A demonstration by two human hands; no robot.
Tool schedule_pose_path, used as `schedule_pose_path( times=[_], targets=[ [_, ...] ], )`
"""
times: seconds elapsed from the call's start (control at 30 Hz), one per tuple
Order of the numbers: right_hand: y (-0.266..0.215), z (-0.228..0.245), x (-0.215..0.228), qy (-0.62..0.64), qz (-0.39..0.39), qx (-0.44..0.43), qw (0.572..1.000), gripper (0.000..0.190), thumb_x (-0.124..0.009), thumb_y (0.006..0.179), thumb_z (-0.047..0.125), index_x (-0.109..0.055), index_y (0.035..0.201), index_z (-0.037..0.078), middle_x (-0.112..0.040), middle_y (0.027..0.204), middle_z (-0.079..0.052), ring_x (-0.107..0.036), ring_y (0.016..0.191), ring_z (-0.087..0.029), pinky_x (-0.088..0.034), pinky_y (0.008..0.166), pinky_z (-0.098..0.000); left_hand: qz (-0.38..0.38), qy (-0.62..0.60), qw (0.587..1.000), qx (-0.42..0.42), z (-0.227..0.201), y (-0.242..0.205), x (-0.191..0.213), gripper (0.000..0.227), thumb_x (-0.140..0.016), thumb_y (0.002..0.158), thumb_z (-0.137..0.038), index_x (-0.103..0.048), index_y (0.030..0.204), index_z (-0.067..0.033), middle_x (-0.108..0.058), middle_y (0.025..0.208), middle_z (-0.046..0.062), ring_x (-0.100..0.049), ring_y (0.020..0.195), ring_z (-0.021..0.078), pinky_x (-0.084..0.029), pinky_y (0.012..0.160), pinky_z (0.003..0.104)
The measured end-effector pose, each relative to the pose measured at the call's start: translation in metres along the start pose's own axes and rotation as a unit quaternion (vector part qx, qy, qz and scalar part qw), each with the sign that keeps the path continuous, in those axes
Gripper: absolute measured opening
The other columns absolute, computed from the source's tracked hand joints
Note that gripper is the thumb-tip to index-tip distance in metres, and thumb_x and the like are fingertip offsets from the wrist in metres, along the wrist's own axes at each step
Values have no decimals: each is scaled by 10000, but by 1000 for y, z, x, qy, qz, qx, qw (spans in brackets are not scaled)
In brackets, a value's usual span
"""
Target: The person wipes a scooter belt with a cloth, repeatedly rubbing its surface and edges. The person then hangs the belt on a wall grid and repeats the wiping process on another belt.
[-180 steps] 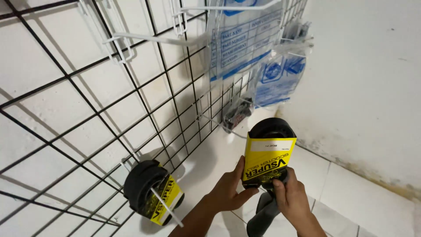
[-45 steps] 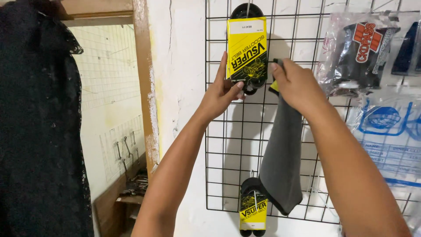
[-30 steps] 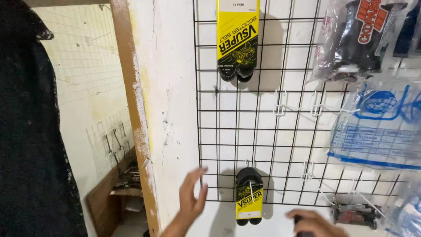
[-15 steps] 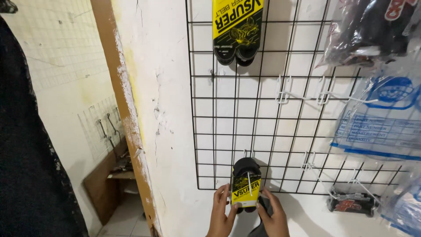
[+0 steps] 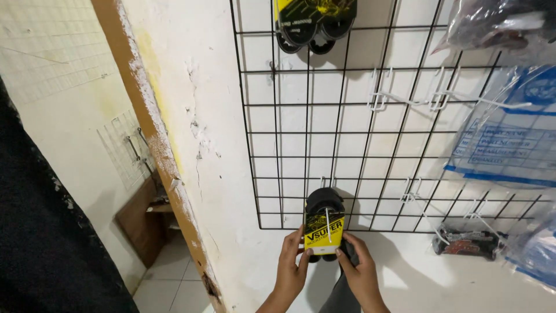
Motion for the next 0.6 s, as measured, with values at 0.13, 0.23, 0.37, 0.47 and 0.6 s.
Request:
schedule_pose_path(
  times=[0.13,0.23,0.37,0.47,0.6],
  targets=[
    [-3,6,1,9,4,-7,1000,460,-706,857,59,-626,1308,22,-689,1279,-87,-665,1159,-207,-492,1003,-322,-2,4,1000,-7,-4,1,1,632,-610,913,53,-431,1509,-56,-559,1309,128,-615,1092,237,-596,884,343],
    [-2,6,1,18,13,-44,999,463,-711,872,77,-615,1325,60,-721,1237,-76,-694,1078,-183,-522,933,-303,1,12,1000,-12,-3,1,2,624,-612,931,23,-422,1519,-61,-554,1308,134,-608,1089,245,-590,862,341],
    [-1,8,2,26,21,-73,997,476,-698,890,112,-581,1346,42,-685,1281,-101,-659,1143,-217,-497,978,-330,13,-8,1000,-4,-10,0,4,627,-613,947,34,-402,1531,-52,-533,1334,145,-619,1092,255,-590,873,354],
    [-3,1,0,56,12,-72,996,467,-709,919,129,-609,1367,40,-695,1288,-130,-628,1205,-217,-469,1044,-379,-3,-18,1000,5,-7,-1,4,631,-621,961,24,-412,1549,-64,-555,1318,145,-634,1097,268,-608,889,388],
    [-6,-14,0,81,2,-38,996,413,-718,956,126,-645,1357,56,-712,1262,-130,-617,1231,-192,-467,1085,-415,-26,-29,999,11,-11,-4,3,625,-638,966,30,-451,1551,-88,-588,1301,140,-657,1112,288,-624,914,438]
  ],
)
Point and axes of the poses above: each hand's wrist, its own y-axis towards the middle knuckle, its own x-axis out of the back of the hand, z = x × y, the point moved 3 cm from there along y, towards the middle knuckle
